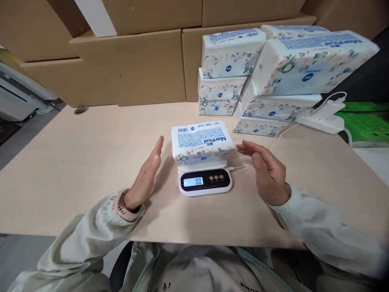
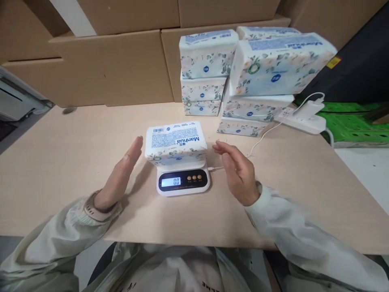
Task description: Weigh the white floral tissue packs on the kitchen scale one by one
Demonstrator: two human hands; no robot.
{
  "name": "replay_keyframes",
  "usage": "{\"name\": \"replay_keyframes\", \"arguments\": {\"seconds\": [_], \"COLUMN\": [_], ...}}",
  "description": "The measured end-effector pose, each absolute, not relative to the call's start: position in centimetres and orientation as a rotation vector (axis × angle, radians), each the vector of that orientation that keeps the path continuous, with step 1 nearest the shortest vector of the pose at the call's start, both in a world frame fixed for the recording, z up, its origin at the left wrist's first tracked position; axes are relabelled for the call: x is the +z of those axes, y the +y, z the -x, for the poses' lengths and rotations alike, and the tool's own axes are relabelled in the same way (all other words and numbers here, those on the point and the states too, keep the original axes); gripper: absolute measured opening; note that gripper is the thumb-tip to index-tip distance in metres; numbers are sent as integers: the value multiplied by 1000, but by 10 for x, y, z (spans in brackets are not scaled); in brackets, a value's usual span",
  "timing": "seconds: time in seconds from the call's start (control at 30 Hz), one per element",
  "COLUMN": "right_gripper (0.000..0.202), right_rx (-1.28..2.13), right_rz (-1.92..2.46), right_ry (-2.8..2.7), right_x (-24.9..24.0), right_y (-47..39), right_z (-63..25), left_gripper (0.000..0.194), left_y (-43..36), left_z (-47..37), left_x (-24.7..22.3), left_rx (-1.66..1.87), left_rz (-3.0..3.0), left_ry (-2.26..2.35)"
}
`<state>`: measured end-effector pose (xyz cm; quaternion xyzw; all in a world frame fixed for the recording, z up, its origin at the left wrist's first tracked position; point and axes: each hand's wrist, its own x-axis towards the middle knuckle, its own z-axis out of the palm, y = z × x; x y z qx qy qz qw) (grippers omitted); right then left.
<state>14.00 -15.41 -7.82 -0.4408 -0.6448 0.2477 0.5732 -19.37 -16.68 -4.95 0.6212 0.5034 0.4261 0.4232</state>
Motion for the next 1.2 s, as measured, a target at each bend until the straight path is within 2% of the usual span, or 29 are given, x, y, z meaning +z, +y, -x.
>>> {"name": "replay_keyframes", "arguments": {"seconds": [0.23,0.5,1.0,1.2], "right_gripper": [35,39,32,25], "right_rx": [335,336,283,221], "right_rz": [994,956,953,982], "right_ry": [-1506,-1647,-1631,-1623], "right_x": [-78,-78,-80,-81], "right_y": [-164,-169,-166,-165], "right_z": [-144,-144,-141,-139], "left_gripper": [66,59,52,55], "left_y": [-167,-167,-167,-167], "left_z": [209,209,205,205], "left_x": [-68,-72,-68,-67], "left_rx": [1091,1070,1153,1136], "left_rz": [-1543,-1511,-1485,-1503], "left_ry": [1256,1248,1197,1218]}}
